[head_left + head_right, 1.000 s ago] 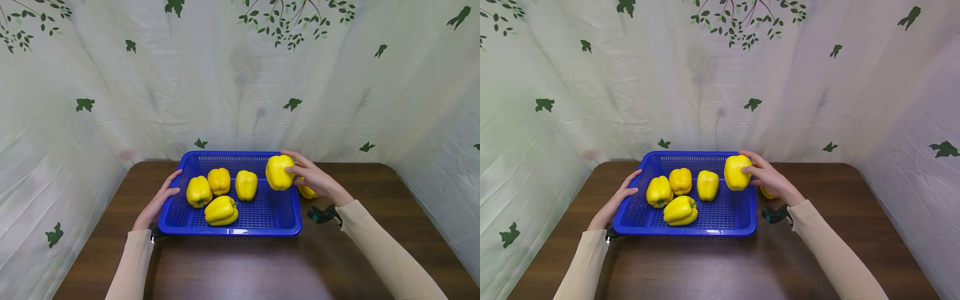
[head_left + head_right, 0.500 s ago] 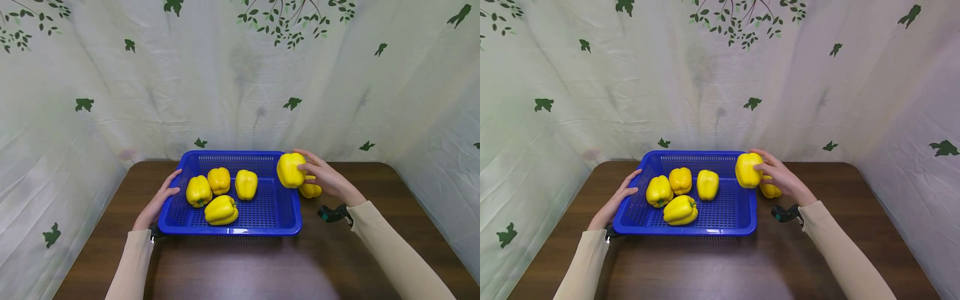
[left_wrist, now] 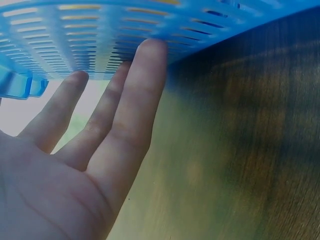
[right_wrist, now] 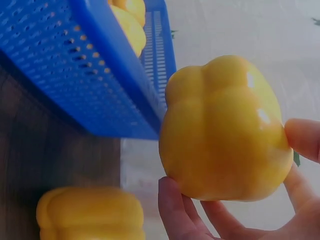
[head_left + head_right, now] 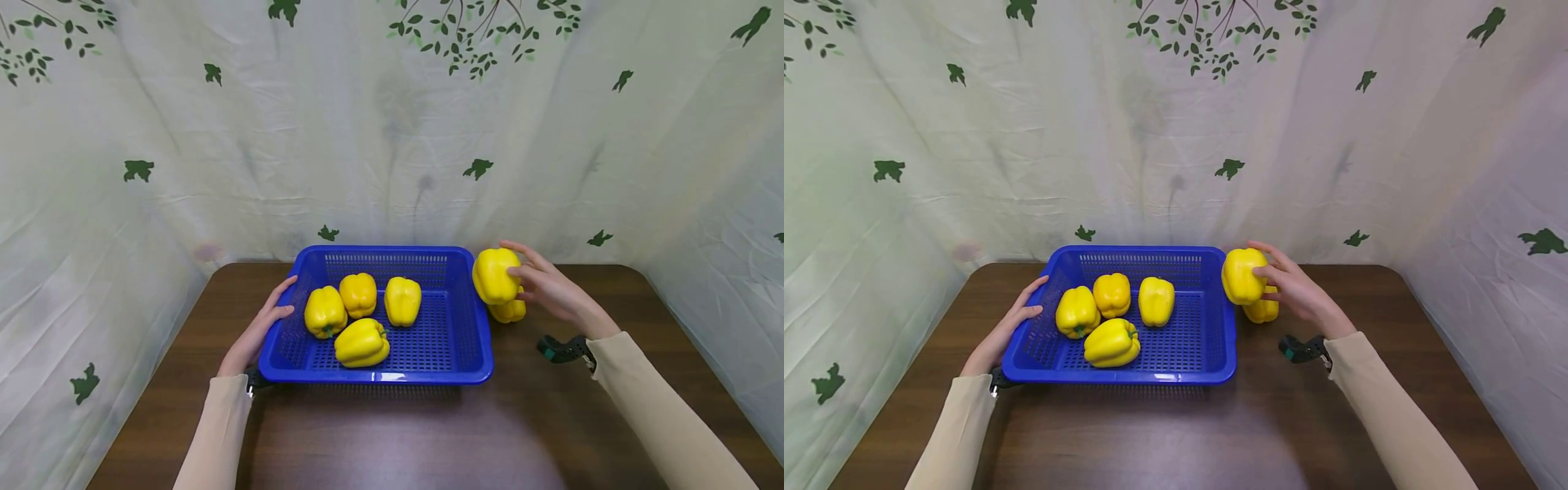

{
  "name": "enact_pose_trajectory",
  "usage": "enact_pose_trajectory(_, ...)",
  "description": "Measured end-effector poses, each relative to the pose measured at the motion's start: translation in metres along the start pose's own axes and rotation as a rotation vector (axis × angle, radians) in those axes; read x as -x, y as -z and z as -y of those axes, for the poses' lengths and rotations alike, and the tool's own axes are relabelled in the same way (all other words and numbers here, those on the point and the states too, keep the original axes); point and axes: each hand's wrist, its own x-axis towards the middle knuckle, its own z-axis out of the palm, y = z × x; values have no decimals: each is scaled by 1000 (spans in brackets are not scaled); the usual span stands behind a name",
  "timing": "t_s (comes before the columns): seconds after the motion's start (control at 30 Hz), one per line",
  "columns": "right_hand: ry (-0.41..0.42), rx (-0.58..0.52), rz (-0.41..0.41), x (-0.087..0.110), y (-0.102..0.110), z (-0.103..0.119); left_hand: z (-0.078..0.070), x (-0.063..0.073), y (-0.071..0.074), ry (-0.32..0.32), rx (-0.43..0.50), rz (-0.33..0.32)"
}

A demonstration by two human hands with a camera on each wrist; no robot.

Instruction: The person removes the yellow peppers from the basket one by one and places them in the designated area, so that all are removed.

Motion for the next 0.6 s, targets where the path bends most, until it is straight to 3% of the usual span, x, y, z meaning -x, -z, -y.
enact_pose_trajectory(0.6, 0, 75, -65, 21, 34, -21, -1, -2, -2, -19, -8, -11)
